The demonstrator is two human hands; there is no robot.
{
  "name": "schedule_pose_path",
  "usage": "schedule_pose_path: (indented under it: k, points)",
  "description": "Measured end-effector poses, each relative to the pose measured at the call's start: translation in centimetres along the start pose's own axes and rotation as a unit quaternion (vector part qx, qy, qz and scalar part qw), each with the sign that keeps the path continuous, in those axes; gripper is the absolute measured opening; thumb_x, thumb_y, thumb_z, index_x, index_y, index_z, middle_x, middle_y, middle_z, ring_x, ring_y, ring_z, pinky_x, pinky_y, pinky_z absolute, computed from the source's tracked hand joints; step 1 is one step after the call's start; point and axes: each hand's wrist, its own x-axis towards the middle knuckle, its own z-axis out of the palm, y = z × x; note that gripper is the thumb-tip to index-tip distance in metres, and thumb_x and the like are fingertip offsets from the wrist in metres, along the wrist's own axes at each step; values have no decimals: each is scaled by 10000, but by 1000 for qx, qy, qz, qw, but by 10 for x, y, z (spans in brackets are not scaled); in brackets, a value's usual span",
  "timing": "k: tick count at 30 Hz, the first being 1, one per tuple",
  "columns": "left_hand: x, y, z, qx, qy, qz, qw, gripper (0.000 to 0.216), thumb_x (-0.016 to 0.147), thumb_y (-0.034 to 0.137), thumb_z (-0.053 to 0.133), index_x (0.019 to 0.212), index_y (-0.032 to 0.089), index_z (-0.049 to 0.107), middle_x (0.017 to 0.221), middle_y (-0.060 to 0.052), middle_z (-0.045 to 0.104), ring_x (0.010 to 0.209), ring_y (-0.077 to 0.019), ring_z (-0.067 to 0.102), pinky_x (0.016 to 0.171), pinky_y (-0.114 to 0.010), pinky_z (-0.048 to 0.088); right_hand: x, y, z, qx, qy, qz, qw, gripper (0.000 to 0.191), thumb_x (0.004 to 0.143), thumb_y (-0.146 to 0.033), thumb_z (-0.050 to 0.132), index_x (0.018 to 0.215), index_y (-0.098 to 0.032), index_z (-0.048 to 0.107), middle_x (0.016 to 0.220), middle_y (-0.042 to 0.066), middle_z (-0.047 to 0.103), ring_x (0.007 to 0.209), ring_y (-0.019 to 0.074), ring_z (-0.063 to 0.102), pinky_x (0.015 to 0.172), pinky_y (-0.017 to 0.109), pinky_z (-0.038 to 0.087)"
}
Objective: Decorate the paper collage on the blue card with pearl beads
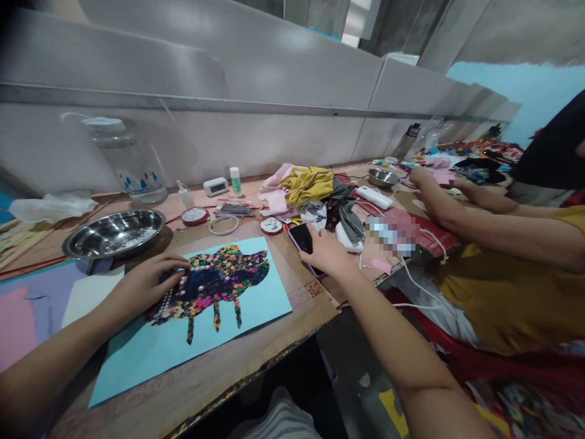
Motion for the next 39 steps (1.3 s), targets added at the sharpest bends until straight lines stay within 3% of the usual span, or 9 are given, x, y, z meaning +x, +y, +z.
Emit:
schedule_pose_path:
  k: [4,7,9,12,16,19,24,34,39]
  points:
    - [-1,-1,0,1,-11,0,1000,319,915,411,484,1030,222,714,1183,-69,667,1079,-260,624,939,-344,473,-8,14,-6,50,24,-27,998,795,866,-561,546,1534,-212,291,1311,181,539,1103,341,611,843,383,490]
    - [-1,-1,0,0,-18,-3,1000,319,922,407,477,1041,219,707,1190,-70,658,1087,-257,618,946,-343,463,-15,33,-11,112,64,-73,989,363,915,-271,438,1190,-211,667,1197,114,580,1076,240,616,945,319,461]
    - [-1,0,0,0,-17,-6,1000,311,922,402,479,1039,225,707,1196,-65,655,1088,-256,617,939,-340,463,-18,43,-12,132,57,-74,987,342,858,-149,417,906,-213,750,1046,86,612,999,209,629,936,290,463]
    - [-1,0,0,-1,-13,-8,1000,304,917,397,484,1035,229,708,1199,-61,659,1088,-259,617,937,-338,462,-18,51,-9,155,1,-65,986,344,796,-100,446,795,-217,770,958,66,660,943,212,638,918,298,481]
    - [-1,1,-1,5,-17,-11,1000,310,928,404,472,1042,231,703,1196,-61,665,1099,-261,608,941,-341,458,-10,51,-1,184,-27,-68,980,405,847,-132,440,1094,-221,748,1154,57,689,1076,222,630,993,322,465]
    - [-1,1,-1,8,-25,-10,1000,318,937,414,466,1041,229,703,1207,-61,655,1097,-256,606,945,-344,457,-9,44,4,209,21,-51,976,556,932,-329,458,1467,-176,465,1334,120,604,1161,252,605,1027,372,449]
    - [-1,2,-2,4,-16,-4,1000,322,938,421,468,1033,225,705,1188,-64,650,1080,-250,613,935,-340,464,-26,26,8,147,7,-39,988,989,843,-617,566,1587,-136,125,1558,220,341,1377,368,429,1075,470,393]
    - [-1,4,-2,6,-11,2,1000,308,929,397,475,1036,226,707,1174,-59,657,1065,-250,623,937,-353,477,-53,11,3,76,44,-2,996,748,774,-314,647,1440,-130,360,1198,201,642,992,344,656,779,372,477]
    - [-1,5,-2,6,-9,6,1000,306,931,387,471,1033,219,706,1168,-65,653,1070,-252,616,945,-364,473,-74,38,6,63,42,22,997,844,791,-343,613,1509,-63,268,1260,252,629,1081,365,646,830,394,485]
